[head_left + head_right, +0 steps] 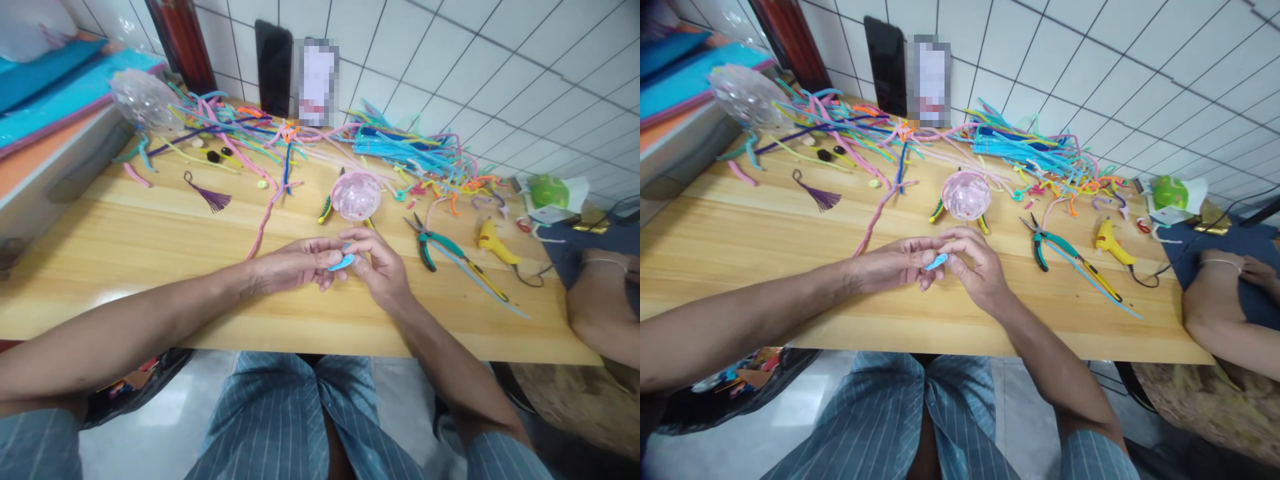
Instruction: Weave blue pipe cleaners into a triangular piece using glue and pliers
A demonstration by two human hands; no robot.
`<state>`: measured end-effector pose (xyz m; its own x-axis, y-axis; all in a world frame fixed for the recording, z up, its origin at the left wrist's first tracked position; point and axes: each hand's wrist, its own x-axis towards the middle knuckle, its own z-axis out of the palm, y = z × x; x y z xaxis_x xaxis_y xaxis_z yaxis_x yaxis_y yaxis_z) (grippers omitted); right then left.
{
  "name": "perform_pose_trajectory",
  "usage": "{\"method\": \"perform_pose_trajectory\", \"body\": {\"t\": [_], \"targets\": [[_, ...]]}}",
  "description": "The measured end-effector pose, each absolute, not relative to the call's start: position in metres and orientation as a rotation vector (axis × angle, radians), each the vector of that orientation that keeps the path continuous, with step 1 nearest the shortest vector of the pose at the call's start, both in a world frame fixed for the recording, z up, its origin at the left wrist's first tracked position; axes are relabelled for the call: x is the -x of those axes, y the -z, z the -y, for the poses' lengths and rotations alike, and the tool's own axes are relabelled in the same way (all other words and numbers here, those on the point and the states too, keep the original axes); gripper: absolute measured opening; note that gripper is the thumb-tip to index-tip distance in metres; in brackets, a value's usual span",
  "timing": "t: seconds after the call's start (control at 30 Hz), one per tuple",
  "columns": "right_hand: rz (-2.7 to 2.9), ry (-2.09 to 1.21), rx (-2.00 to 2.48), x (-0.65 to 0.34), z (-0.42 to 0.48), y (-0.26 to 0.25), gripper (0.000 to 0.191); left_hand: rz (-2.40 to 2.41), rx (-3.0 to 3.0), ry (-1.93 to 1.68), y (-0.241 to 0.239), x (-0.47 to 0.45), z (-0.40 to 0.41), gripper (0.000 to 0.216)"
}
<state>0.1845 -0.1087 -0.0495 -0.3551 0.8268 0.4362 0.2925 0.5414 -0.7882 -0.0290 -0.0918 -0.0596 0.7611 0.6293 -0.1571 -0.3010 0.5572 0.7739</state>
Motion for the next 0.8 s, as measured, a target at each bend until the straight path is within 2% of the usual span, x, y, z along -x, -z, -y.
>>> {"method": "perform_pose_trajectory", "body": {"t": [0.37,0.8], "targets": [[1.756,-0.740,1.192,-0.178,0.110,0.044,0.008,-0.784,-1.288,-0.838,0.065,0.030,0.096,0.044],[1.699,-0.854,1.211,-0.175,0.112,0.047,0.008,-0.808,-1.250,-0.807,0.060,0.030,0.095,0.037]]}}
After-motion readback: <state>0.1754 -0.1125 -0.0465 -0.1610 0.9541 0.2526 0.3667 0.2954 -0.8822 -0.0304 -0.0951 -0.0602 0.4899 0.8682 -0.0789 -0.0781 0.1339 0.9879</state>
